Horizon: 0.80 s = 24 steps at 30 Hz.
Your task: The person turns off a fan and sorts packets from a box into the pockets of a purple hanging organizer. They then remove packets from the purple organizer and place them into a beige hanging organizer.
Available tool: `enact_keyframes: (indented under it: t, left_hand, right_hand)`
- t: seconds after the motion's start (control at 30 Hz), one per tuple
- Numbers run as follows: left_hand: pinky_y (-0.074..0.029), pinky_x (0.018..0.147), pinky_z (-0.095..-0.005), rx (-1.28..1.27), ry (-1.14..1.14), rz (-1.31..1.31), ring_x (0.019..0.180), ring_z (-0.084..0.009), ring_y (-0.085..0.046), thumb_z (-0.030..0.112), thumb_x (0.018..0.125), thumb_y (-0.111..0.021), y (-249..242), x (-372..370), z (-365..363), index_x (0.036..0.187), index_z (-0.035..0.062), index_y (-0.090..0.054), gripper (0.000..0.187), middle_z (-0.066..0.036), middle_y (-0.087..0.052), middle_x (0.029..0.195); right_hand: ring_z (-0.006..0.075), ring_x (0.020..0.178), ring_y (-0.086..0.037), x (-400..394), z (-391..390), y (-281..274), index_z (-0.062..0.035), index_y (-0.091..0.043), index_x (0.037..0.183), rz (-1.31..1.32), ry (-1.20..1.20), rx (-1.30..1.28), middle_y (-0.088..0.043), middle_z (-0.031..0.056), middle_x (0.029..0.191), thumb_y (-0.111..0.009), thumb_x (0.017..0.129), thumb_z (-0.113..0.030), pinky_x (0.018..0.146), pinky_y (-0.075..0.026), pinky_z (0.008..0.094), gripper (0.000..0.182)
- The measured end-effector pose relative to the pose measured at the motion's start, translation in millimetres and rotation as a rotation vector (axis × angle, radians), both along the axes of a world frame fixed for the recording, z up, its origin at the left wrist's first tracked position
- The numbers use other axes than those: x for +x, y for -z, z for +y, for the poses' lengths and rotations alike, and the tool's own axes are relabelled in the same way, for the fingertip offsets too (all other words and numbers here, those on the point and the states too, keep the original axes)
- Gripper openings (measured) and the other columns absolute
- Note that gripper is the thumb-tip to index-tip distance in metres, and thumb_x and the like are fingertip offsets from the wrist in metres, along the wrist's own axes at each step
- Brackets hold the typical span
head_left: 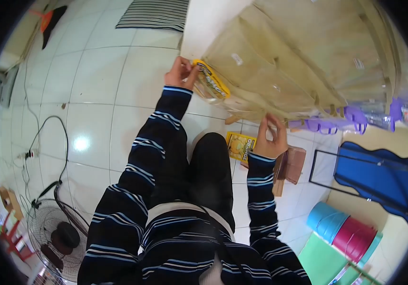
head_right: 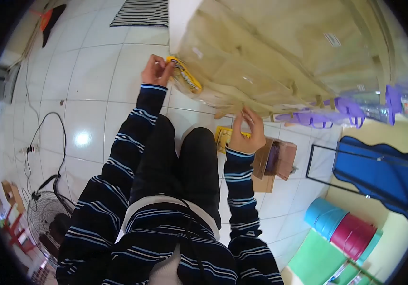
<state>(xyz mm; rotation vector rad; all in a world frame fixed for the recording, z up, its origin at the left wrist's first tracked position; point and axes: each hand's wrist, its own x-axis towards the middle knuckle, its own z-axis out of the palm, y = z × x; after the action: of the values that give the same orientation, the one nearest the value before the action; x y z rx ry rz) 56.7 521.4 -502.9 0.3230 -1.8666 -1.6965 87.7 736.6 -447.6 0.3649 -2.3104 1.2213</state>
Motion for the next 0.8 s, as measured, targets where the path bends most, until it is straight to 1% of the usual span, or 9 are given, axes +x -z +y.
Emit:
enact_keyframes:
  t: [0.03,0.1,0.23,0.3,0.37,0.47,0.6,0.7,0.8]
  left_hand:
    - [-0.037,0.049,-0.0146,0.001,0.006,0.062,0.056,-0.0020,-0.045,0.001,0.072,-0.056,3.0,-2.1,-0.1,0.073,0.0057,-0.037,0.020,0.000,-0.049,0.063]
    - [-0.036,0.052,-0.0144,0.045,0.035,0.100,0.059,-0.0026,-0.045,-0.003,0.072,-0.054,0.4,-1.0,2.0,0.073,0.0054,-0.039,0.018,0.000,-0.048,0.066]
    - [-0.044,0.065,-0.0207,0.033,0.095,0.130,0.071,-0.0088,-0.054,-0.002,0.074,-0.051,8.3,3.7,-3.0,0.077,0.0011,-0.048,0.005,-0.005,-0.056,0.073]
    - [-0.043,0.069,-0.0224,-0.164,0.097,0.097,0.075,-0.0114,-0.054,-0.003,0.076,-0.046,0.6,4.9,-1.9,0.082,-0.0001,-0.053,0.009,-0.007,-0.057,0.078]
    - [-0.043,0.070,-0.0227,-0.156,0.119,0.085,0.076,-0.0119,-0.054,-0.003,0.077,-0.045,-2.3,4.2,0.6,0.083,-0.0002,-0.054,0.011,-0.007,-0.057,0.080]
    - [-0.042,0.072,-0.0229,-0.132,0.145,0.048,0.078,-0.0122,-0.053,-0.002,0.078,-0.045,-5.9,6.4,1.9,0.086,-0.0003,-0.054,0.013,-0.007,-0.057,0.082]
    - [-0.042,0.072,-0.0228,-0.144,0.153,0.009,0.079,-0.0126,-0.053,0.001,0.078,-0.046,-7.7,7.5,3.2,0.088,0.0001,-0.054,0.012,-0.007,-0.056,0.082]
    - [-0.042,0.072,-0.0236,-0.107,0.161,-0.018,0.081,-0.0128,-0.053,0.001,0.077,-0.047,-7.6,7.6,6.5,0.088,0.0007,-0.053,0.012,-0.006,-0.055,0.084]
    - [-0.041,0.074,-0.0261,-0.037,0.238,-0.048,0.087,-0.0132,-0.049,-0.003,0.072,-0.050,-4.3,7.4,8.3,0.092,0.0034,-0.049,0.021,-0.004,-0.051,0.091]
  right_hand:
    - [0.0197,0.071,-0.055,11.7,21.0,27.3,0.0033,-0.051,0.091,-0.233,0.173,-0.193,-0.056,0.0113,0.082,-0.059,0.066,0.000,0.065,-0.045,0.0252,0.026]
    - [0.0178,0.077,-0.054,36.8,63.6,93.1,0.0011,-0.052,0.093,-0.280,0.266,0.162,-0.055,0.0117,0.086,-0.060,0.064,-0.002,0.064,-0.044,0.0246,0.030]
    - [0.0297,0.090,-0.045,69.6,87.8,166.0,-0.0054,-0.044,0.107,-0.420,0.342,0.412,-0.048,0.0157,0.095,-0.063,0.058,-0.011,0.078,-0.037,0.0362,0.053]
    - [0.0309,0.095,-0.042,67.9,75.7,176.7,-0.0067,-0.039,0.111,-0.418,0.382,0.456,-0.045,0.0162,0.100,-0.064,0.057,-0.013,0.082,-0.034,0.0382,0.060]
    - [0.0318,0.102,-0.037,64.2,60.5,183.0,-0.0088,-0.031,0.117,-0.634,0.734,0.498,-0.040,0.0164,0.108,-0.065,0.057,-0.017,0.085,-0.029,0.0422,0.070]
    - [0.0308,0.102,-0.037,54.0,48.3,179.0,-0.0103,-0.027,0.119,-0.868,0.941,0.507,-0.035,0.0139,0.114,-0.067,0.056,-0.020,0.083,-0.031,0.0446,0.075]
    - [0.0283,0.100,-0.039,48.5,62.4,183.5,-0.0089,-0.041,0.109,-0.941,0.962,0.363,-0.043,0.0121,0.109,-0.068,0.055,-0.023,0.081,-0.031,0.0446,0.062]
    - [0.0281,0.082,-0.051,49.3,75.0,197.8,-0.0051,-0.057,0.079,-1.014,0.697,0.418,-0.058,0.0119,0.072,-0.068,0.055,-0.025,0.070,-0.040,0.0411,0.033]
    - [0.0322,0.076,-0.053,46.1,93.5,228.8,-0.0030,-0.055,0.084,-0.975,0.479,0.419,-0.057,0.0165,0.072,-0.068,0.054,-0.026,0.066,-0.043,0.0392,0.040]
